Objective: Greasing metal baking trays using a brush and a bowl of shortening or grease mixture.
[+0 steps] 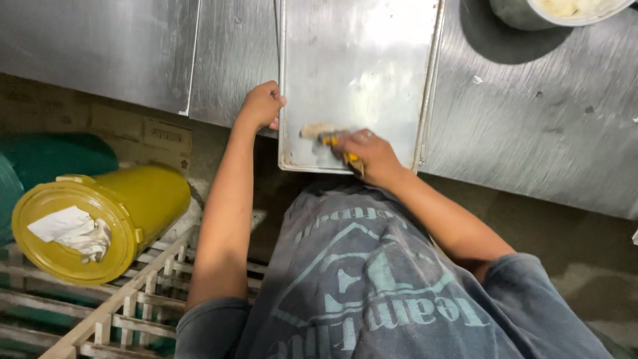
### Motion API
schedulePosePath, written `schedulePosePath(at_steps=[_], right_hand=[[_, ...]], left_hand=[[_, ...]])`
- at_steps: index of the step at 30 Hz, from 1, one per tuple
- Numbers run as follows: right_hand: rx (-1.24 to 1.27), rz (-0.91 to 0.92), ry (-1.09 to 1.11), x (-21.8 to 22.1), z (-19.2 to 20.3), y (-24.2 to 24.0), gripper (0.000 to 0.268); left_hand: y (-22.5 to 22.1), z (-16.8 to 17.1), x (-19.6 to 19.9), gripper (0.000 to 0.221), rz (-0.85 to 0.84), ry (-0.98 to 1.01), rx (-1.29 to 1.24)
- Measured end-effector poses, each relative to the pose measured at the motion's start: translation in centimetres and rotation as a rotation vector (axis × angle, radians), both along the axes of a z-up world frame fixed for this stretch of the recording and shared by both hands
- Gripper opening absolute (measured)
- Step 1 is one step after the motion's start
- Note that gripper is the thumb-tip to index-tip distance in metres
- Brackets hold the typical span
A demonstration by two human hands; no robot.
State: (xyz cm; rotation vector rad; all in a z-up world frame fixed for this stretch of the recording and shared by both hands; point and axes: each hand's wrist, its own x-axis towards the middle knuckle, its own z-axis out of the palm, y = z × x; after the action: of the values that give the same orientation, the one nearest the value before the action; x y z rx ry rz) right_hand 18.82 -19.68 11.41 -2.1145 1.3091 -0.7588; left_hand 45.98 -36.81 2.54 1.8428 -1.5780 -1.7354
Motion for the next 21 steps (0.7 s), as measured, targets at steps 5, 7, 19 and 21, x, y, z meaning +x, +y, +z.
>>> schedulePosePath(at_steps=[5,7,19,21], right_hand=[[0.067,0.064,-0.043,-0.5,1.8,1.9,0.047],[0.089,0.088,-0.05,-1.0,1.5,2.2,0.054],[0.694,-0.065,0.053,-6.6,-2.7,-16.7,0.032],[0.197,-0.057,0.034,-9.7,-7.5,-23.2,0.023]], left_hand=[[0.2,-0.1,0.0,0.014,-0.006,-0.013,-0.022],[0.2,-0.2,-0.1,0.013,0.004,-0.014,-0.029],[1.2,-0.2,-0.5,0.013,0.035,-0.063,-0.101],[1.3,-0.5,-0.5,0.013,0.033,-0.066,-0.12]])
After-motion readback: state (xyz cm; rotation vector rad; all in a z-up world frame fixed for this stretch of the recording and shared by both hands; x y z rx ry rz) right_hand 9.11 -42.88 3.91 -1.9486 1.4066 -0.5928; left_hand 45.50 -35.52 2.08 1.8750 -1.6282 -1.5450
